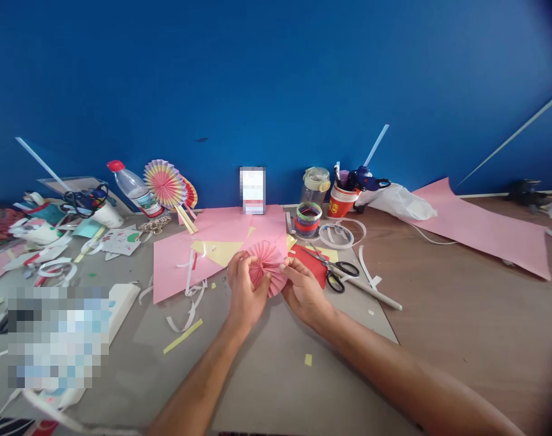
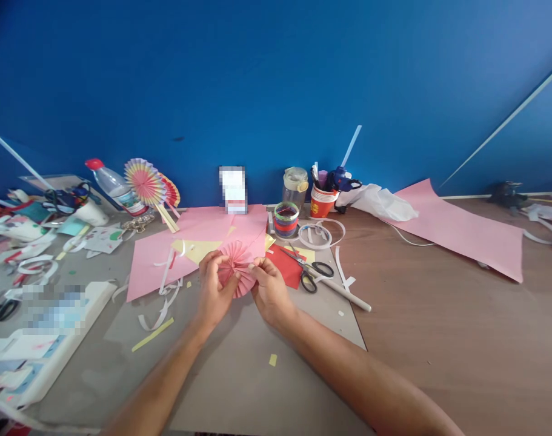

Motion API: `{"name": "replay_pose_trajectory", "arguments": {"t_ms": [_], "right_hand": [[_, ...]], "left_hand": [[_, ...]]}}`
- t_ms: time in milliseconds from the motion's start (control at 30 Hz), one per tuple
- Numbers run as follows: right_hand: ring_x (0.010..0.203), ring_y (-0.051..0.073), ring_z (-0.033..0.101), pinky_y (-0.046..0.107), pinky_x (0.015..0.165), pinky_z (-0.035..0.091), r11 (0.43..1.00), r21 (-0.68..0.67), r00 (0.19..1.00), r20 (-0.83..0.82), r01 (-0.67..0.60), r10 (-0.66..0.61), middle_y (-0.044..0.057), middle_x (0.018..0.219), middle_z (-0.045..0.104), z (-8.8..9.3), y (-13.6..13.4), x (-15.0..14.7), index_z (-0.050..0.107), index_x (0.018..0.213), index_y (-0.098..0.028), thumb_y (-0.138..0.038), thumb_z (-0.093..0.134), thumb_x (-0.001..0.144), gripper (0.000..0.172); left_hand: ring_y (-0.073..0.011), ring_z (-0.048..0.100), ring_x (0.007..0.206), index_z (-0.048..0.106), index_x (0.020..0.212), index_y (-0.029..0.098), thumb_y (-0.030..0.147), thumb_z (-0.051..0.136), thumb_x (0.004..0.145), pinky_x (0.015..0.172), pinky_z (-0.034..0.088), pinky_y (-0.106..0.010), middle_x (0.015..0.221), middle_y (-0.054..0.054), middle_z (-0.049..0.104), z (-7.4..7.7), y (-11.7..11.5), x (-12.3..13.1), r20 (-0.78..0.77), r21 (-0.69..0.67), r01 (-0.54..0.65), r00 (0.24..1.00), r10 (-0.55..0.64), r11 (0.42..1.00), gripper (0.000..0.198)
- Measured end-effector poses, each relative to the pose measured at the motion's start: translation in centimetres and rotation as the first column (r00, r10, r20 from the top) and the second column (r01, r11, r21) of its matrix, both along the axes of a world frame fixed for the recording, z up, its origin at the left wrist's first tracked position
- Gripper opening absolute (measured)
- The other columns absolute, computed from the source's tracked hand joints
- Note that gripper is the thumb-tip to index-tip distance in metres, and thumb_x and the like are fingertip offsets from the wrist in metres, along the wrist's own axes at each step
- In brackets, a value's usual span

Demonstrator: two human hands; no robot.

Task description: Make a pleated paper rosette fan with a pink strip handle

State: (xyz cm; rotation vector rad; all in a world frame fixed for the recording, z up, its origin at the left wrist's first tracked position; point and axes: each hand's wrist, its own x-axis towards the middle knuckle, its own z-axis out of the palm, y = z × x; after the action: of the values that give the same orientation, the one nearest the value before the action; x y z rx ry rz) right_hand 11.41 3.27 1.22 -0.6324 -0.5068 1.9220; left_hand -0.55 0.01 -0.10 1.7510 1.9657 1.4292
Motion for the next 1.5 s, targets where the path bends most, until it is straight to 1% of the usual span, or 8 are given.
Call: {"name": "replay_pose_trajectory", "arguments": {"t_ms": [100,167,300,400,600,867,1233,1500], "right_hand": [[0.061,0.011,0.052,0.025,0.062,0.042,1.0,0.004,0.999,-0.037,-0.007,0.008,-0.006,0.066,0.057,0.2,0.3,0.3,0.053,0.069,-0.021,-0.019,0.073,0.065,0.021],[0.061,0.012,0.052,0.026,0.062,0.041,1.0,0.02,0.999,-0.036,0.005,-0.004,-0.006,0.066,0.057,0.2,0.6,0.5,0.053,0.069,-0.022,-0.02,0.072,0.065,0.02],[0.062,0.013,0.052,0.027,0.063,0.042,0.999,0.036,0.999,0.018,0.025,-0.026,-0.005,0.064,0.056,0.0,1.1,0.6,0.053,0.069,-0.022,-0.024,0.071,0.064,0.019],[0.066,0.015,0.054,0.028,0.066,0.043,0.997,0.06,0.997,0.048,0.057,-0.06,-0.003,0.067,0.057,0.1,1.0,0.5,0.051,0.067,-0.022,-0.027,0.072,0.063,0.022],[0.07,0.018,0.054,0.029,0.063,0.042,0.993,0.121,0.984,0.176,0.018,-0.039,-0.001,0.07,0.057,0.1,1.0,0.3,0.049,0.07,-0.023,-0.034,0.07,0.064,0.025],[0.069,0.016,0.053,0.028,0.061,0.041,0.997,0.077,0.989,0.145,0.022,-0.033,-0.003,0.069,0.056,-0.7,1.5,0.4,0.048,0.071,-0.023,-0.034,0.072,0.062,0.028],[0.063,0.016,0.053,0.029,0.059,0.04,0.996,0.078,0.991,0.135,-0.031,0.02,-0.003,0.066,0.055,-0.1,1.7,0.6,0.048,0.068,-0.023,-0.03,0.071,0.061,0.025],[0.059,0.012,0.047,0.026,0.06,0.037,0.996,0.085,0.989,0.142,0.022,-0.034,-0.005,0.064,0.053,0.0,2.2,1.3,0.05,0.068,-0.022,-0.03,0.072,0.062,0.024]], "left_hand": [[-0.028,0.035,0.13,0.041,0.126,0.02,0.032,0.062,0.079,0.108,0.03,-0.046,0.134,-0.015,0.039,0.4,-0.1,-0.3,0.17,0.055,-0.032,0.985,0.022,0.998,0.053],[-0.027,0.042,0.127,0.035,0.132,0.022,0.037,0.064,0.079,0.104,0.035,-0.044,0.135,-0.014,0.043,0.9,-0.1,-0.6,0.443,0.018,-0.007,0.896,-0.002,1.0,0.063],[-0.0272,0.06,0.108,0.049,0.124,0.019,0.04,0.069,0.074,0.091,0.047,-0.039,0.117,-0.013,0.062,2.0,-0.1,-0.9,0.889,-0.003,0.328,0.433,-0.147,0.945,0.058],[-0.029,0.063,0.103,0.063,0.105,0.013,0.033,0.076,0.067,0.088,0.049,-0.038,0.105,-0.014,0.069,2.4,-0.1,-0.8,0.966,0.023,0.455,0.22,-0.137,0.89,0.045],[-0.0285,0.065,0.101,0.066,0.103,0.013,0.026,0.075,0.069,0.09,0.049,-0.039,0.103,-0.012,0.071,1.9,0.0,-0.6,0.997,0.037,0.457,0.049,-0.066,0.889,0.037],[-0.0275,0.064,0.104,0.061,0.116,0.014,0.023,0.07,0.074,0.094,0.047,-0.04,0.107,-0.011,0.07,1.6,0.0,-0.5,0.993,0.092,0.472,0.021,-0.115,0.877,0.044],[-0.027,0.065,0.1,0.061,0.116,0.012,0.023,0.07,0.072,0.093,0.047,-0.04,0.102,-0.011,0.071,1.2,0.0,-0.5,0.999,0.047,0.473,-0.021,-0.042,0.88,0.046],[-0.0269,0.06,0.107,0.061,0.114,0.017,0.031,0.066,0.077,0.094,0.044,-0.04,0.11,-0.011,0.067,2.0,0.0,-1.5,0.981,0.125,0.518,0.066,-0.185,0.846,0.04]]}}
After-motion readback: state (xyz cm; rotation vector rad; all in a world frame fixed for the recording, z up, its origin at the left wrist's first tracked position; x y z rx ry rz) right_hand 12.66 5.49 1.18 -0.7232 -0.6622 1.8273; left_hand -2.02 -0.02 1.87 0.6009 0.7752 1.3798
